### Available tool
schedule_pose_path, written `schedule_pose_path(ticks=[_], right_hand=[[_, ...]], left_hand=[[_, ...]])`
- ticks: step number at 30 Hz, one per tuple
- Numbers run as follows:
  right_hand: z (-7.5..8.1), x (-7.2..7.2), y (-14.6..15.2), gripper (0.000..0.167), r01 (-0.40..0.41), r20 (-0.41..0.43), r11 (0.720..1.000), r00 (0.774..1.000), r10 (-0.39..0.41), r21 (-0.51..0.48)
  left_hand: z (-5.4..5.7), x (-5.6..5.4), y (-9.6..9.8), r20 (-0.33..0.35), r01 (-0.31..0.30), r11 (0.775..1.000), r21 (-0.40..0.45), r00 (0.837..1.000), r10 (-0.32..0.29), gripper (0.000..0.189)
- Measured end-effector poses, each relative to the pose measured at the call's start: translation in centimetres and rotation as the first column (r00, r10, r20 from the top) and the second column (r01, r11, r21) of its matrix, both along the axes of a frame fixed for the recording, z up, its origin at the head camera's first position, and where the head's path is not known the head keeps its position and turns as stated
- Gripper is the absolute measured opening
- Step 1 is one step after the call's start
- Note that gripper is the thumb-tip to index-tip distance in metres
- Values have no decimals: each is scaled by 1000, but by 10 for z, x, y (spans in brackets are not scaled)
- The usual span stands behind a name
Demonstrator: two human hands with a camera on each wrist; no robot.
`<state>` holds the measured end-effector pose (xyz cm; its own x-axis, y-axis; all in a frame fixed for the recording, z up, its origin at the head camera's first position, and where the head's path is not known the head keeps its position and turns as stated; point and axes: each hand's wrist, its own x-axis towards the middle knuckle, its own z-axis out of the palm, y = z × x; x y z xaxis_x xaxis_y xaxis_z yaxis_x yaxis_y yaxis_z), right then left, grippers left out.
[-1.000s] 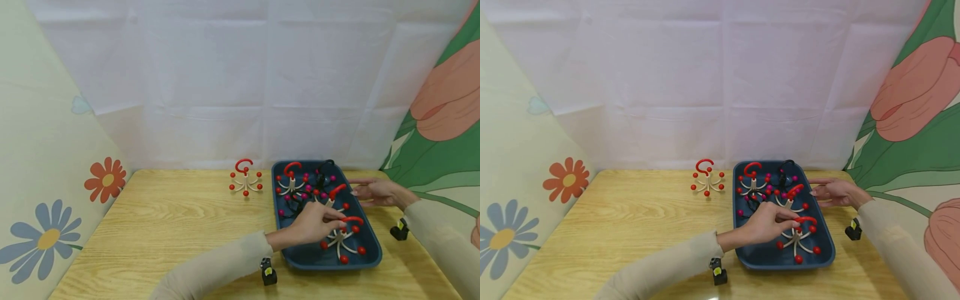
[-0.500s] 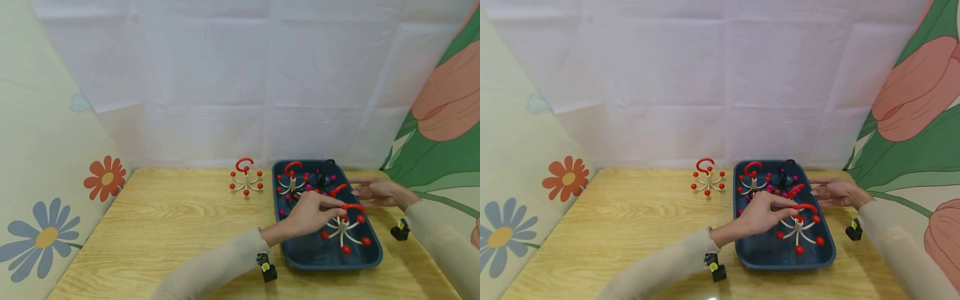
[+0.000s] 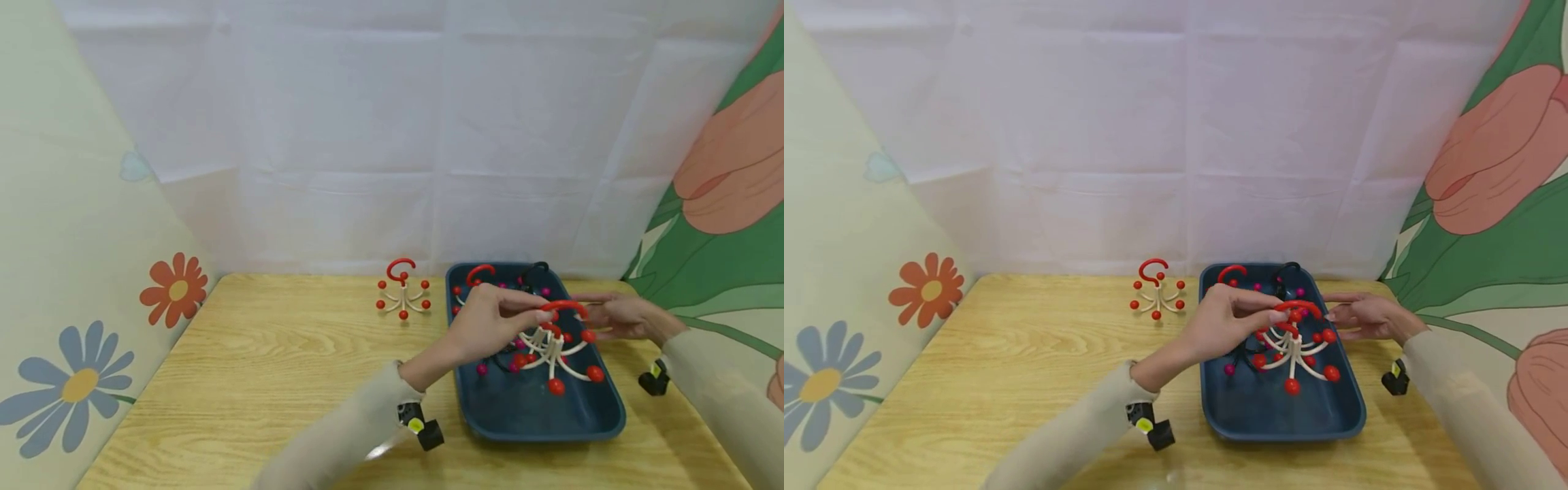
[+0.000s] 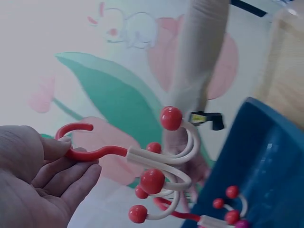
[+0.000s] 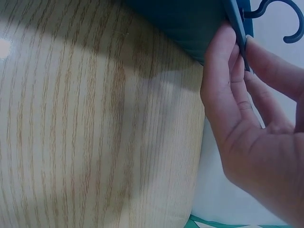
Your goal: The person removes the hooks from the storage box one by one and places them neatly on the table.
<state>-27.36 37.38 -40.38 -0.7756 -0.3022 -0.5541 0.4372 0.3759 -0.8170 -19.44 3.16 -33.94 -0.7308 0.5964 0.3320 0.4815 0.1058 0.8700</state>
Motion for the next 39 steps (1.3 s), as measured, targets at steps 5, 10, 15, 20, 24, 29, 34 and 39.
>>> schedule_pose_path(ticks=[5, 10, 15, 20, 24, 29, 34, 39], right_hand=[[0, 1, -2, 81, 10, -4, 1000, 1000, -10, 22], [1, 1, -2, 82, -2, -11, 1000, 1000, 2, 10], [1, 1, -1, 81, -23, -11, 1000, 1000, 23, 2], [1, 1, -3, 84, -11, -7, 1000, 1000, 11, 3], [1, 0, -3, 85, -6, -4, 1000, 1000, 6, 7], [3, 0, -4, 86, -14, -1, 1000, 1000, 14, 16], [4, 1, -3, 85, -13, -4, 1000, 1000, 13, 24], [5, 3, -4, 86, -19, -14, 1000, 1000, 20, 16]], left_hand=[[15, -3, -16, -45, -25, 1000, 0, 999, 25, 28], [27, -3, -36, -46, -42, 999, -11, 998, 41, 28], [30, -4, -59, -51, -78, 996, -36, 996, 76, 29], [31, -7, -86, -32, -128, 992, -12, 991, 127, 28], [32, -9, -107, -12, -175, 984, 19, 985, 175, 26], [30, -11, -130, 19, -234, 972, 39, 972, 233, 24], [27, -14, -150, 14, -301, 954, 21, 954, 300, 25], [19, -18, -173, -5, -344, 939, -1, 939, 344, 27]])
